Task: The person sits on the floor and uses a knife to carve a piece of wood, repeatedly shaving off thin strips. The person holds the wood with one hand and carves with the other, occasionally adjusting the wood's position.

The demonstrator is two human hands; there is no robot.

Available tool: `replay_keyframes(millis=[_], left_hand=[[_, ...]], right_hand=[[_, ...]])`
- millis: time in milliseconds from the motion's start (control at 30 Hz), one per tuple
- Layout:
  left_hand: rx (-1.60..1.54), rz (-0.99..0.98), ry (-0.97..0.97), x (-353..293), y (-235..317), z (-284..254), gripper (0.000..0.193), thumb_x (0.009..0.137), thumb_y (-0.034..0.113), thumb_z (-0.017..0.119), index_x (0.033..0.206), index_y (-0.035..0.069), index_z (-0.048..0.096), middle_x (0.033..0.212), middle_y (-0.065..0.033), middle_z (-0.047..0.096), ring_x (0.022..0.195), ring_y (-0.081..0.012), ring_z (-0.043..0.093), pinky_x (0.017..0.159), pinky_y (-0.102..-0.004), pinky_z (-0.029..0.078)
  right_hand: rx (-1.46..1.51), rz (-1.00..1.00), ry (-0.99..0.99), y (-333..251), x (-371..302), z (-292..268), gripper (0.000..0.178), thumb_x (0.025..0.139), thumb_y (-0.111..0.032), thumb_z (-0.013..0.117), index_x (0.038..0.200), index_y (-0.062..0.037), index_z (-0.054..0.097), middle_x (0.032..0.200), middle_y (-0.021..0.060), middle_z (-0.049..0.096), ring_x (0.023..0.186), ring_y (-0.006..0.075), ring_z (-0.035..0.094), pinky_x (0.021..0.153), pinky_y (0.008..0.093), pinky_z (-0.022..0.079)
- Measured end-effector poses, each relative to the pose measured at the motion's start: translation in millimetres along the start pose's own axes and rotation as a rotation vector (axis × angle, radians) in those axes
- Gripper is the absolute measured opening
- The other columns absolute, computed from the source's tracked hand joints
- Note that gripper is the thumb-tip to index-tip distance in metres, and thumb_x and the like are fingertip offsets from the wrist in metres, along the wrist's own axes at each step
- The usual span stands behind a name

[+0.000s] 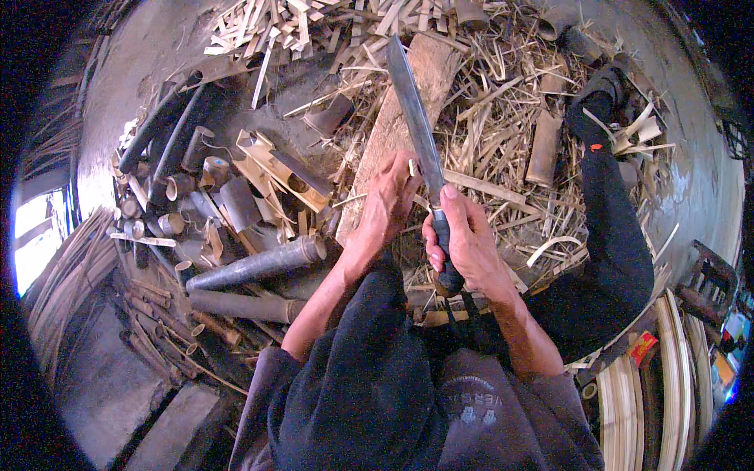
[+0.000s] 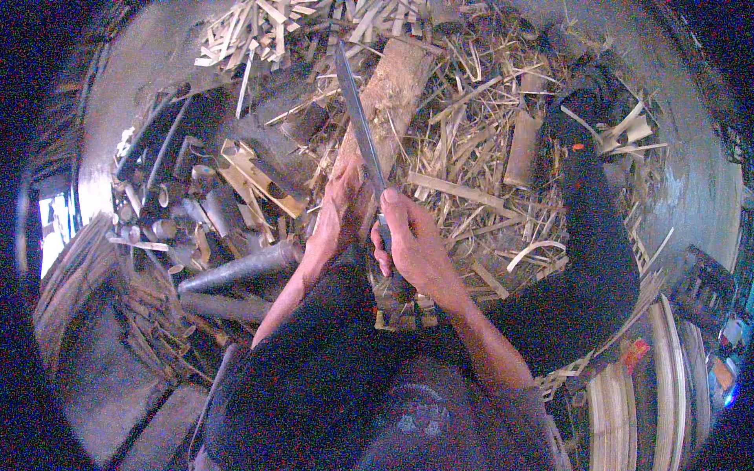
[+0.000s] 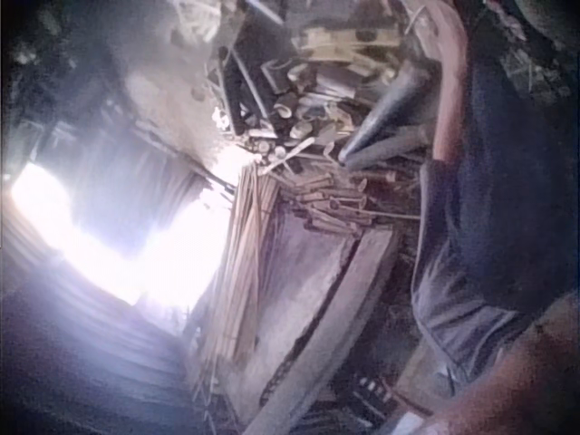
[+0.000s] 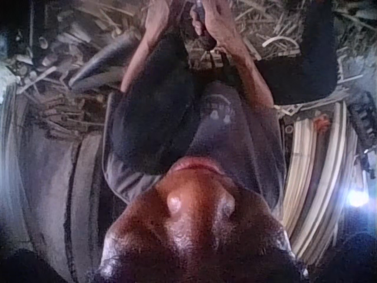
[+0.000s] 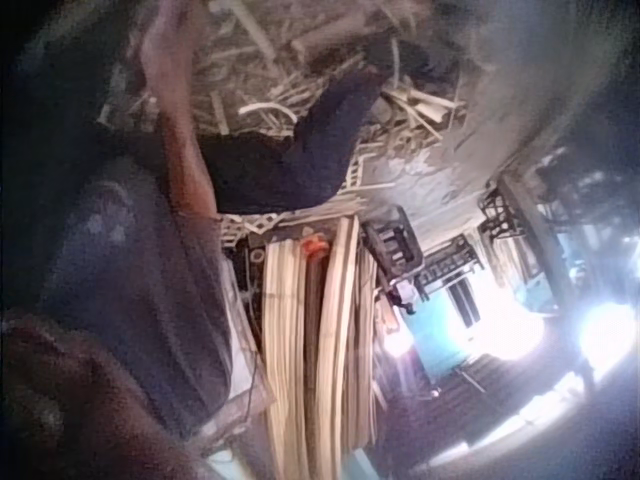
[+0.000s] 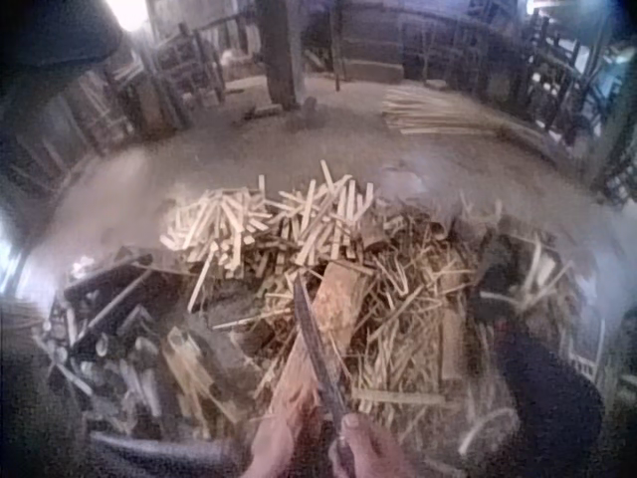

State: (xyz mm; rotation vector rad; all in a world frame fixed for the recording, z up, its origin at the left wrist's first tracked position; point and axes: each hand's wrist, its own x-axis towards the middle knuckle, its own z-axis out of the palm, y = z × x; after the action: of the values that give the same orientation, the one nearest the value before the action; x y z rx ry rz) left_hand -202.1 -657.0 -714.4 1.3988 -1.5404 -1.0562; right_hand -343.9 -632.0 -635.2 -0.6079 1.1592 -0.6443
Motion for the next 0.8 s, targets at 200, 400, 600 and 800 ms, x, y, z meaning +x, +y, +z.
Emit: replay_keyframes(millis=[200, 400, 600, 800], left_hand=[[0.102, 0.166, 0.014, 1.6, 10.2, -2.7, 0.018, 0.081, 0.002, 0.056, 0.098, 0.002, 0.049, 0.084, -0.0180, 0.051, 0.082, -0.0393, 0.052, 0.070, -0.0436, 0.044], [-0.059, 0.019, 0.016, -1.5, -20.1, 9.4, 0.019, 0.081, 0.002, 0.056, 0.098, 0.001, 0.048, 0.084, -0.0203, 0.050, 0.082, -0.0409, 0.051, 0.070, -0.0453, 0.044], [-0.138, -0.067, -0.018, 0.3, -20.7, 12.5, 0.019, 0.081, 0.001, 0.055, 0.099, 0.000, 0.047, 0.086, -0.0222, 0.050, 0.084, -0.0426, 0.052, 0.071, -0.0465, 0.044], [-0.089, -0.086, -0.009, 1.4, -5.4, 7.5, 0.018, 0.082, 0.002, 0.055, 0.098, 0.000, 0.046, 0.087, -0.0225, 0.051, 0.085, -0.0428, 0.053, 0.071, -0.0464, 0.044]], right_hand=[[0.011, 0.008, 0.033, -0.4, -3.0, 1.5, 0.056, 0.095, -0.054, 0.040, 0.074, -0.0037, 0.050, 0.055, 0.0023, 0.048, 0.040, 0.0096, 0.044, 0.037, 0.0254, 0.037], [-0.015, -0.009, 0.010, -1.7, -5.4, 1.5, 0.056, 0.095, -0.055, 0.039, 0.072, -0.0041, 0.049, 0.053, 0.0017, 0.047, 0.039, 0.0095, 0.044, 0.037, 0.0254, 0.036], [-0.018, 0.014, 0.017, -3.4, -5.8, 0.0, 0.056, 0.095, -0.054, 0.039, 0.072, -0.0041, 0.049, 0.053, 0.0017, 0.047, 0.039, 0.0097, 0.044, 0.037, 0.0255, 0.037], [-0.024, 0.009, 0.036, -3.0, -5.6, 3.6, 0.051, 0.096, -0.052, 0.039, 0.078, -0.0048, 0.048, 0.056, 0.0022, 0.049, 0.039, 0.0098, 0.044, 0.038, 0.0253, 0.038]])
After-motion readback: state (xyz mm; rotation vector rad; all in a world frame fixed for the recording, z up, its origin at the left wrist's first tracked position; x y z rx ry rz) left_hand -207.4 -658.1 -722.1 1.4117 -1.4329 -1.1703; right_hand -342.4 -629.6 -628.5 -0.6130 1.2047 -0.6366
